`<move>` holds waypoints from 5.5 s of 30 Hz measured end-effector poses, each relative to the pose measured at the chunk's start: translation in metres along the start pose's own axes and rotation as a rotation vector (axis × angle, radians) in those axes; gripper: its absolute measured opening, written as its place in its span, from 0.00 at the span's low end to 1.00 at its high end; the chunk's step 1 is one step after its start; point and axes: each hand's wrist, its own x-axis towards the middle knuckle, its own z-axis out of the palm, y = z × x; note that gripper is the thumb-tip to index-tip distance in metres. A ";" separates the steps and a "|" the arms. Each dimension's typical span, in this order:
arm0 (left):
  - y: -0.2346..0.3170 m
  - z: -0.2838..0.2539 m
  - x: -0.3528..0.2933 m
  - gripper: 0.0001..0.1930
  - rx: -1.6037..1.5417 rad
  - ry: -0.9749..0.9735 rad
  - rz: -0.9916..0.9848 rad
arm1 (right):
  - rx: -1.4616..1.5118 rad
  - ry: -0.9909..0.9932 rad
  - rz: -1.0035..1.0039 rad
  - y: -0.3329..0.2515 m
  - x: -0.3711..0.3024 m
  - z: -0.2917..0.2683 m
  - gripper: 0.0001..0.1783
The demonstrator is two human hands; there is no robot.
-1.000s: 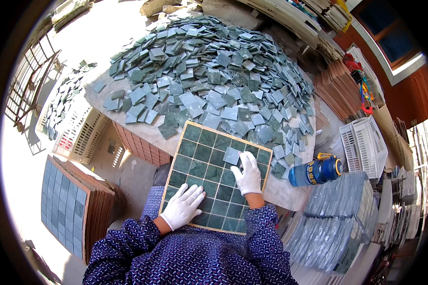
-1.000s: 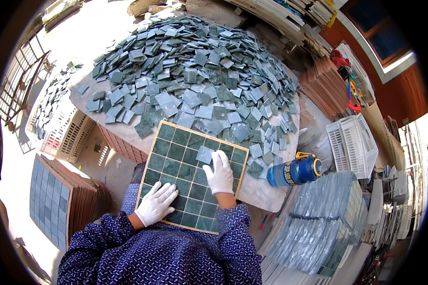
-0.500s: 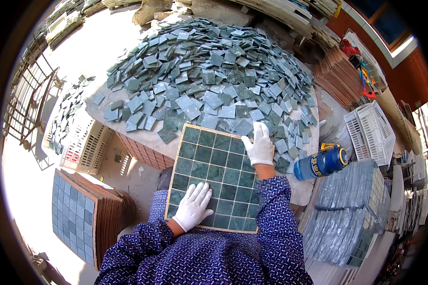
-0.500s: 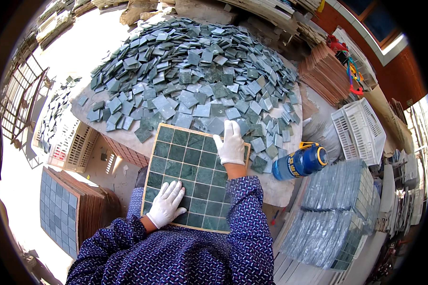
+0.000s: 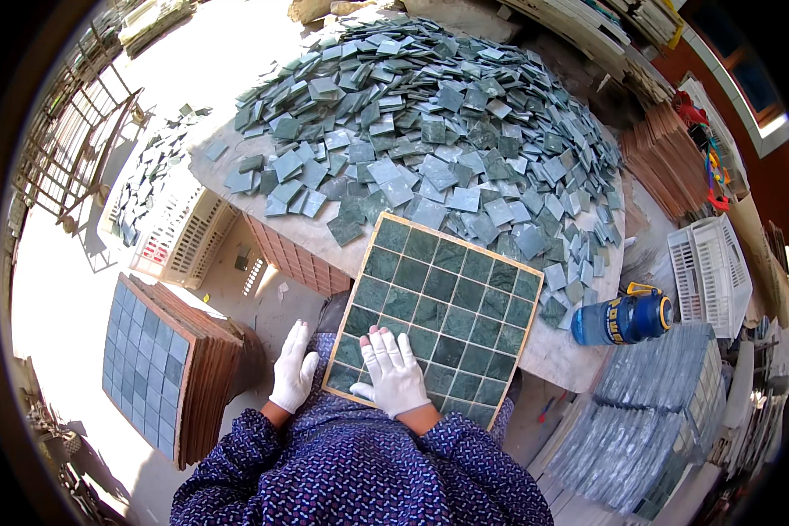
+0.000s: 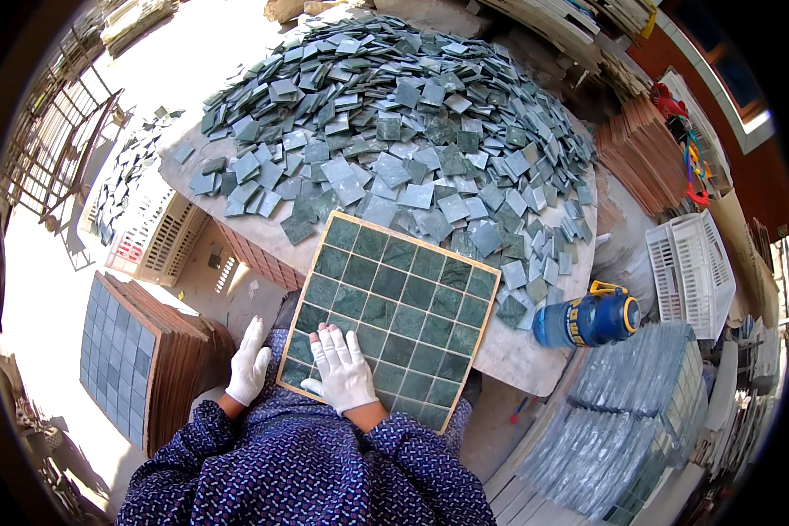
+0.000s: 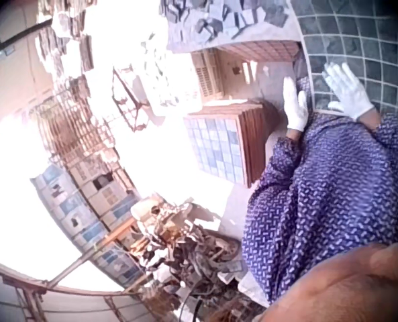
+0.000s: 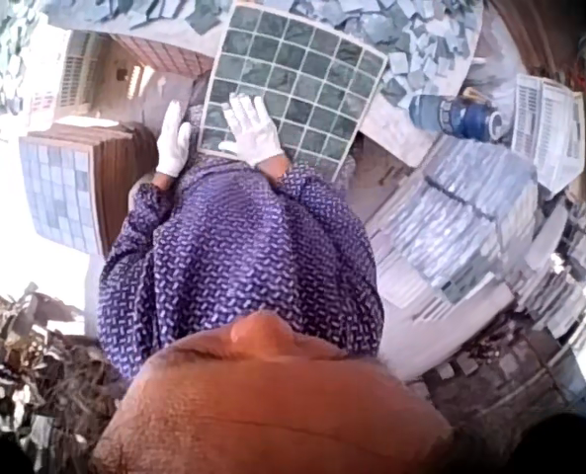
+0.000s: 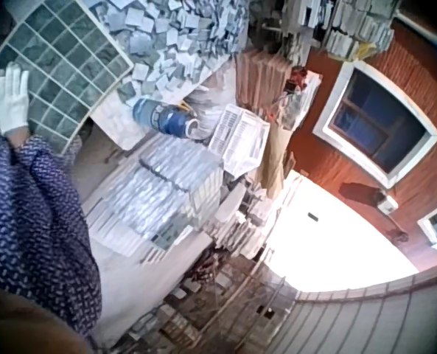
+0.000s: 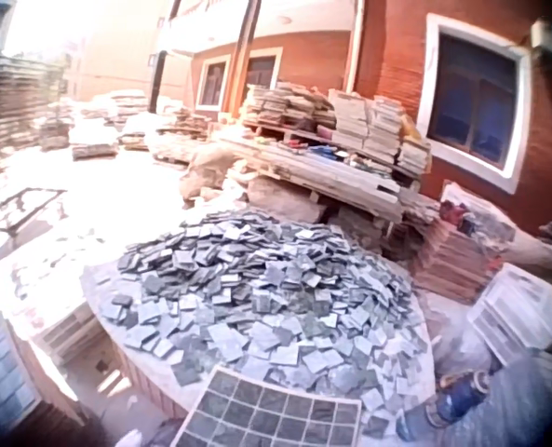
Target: The person places small green tiles into a square grid frame, pressing them into place. They flip the frame to reveal a completed tile sheet and continue arranging tiles from a large pile on the table.
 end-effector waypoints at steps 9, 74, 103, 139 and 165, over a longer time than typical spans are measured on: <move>0.026 -0.016 0.014 0.31 0.001 0.048 0.083 | 0.003 0.011 0.060 0.027 -0.041 -0.024 0.43; -0.229 0.132 0.231 0.43 1.334 -0.549 0.076 | 0.403 0.661 0.938 0.071 -0.129 -0.024 0.24; 0.118 -0.251 -0.054 0.31 -1.089 0.439 -0.379 | 1.119 1.143 0.827 0.093 -0.149 -0.037 0.15; 0.058 -0.065 0.012 0.27 -0.783 -0.138 -0.142 | 0.474 0.532 0.797 0.042 -0.177 -0.049 0.10; 0.037 -0.012 0.109 0.18 -0.473 -0.314 -0.156 | 0.490 0.412 1.072 0.085 -0.144 -0.051 0.19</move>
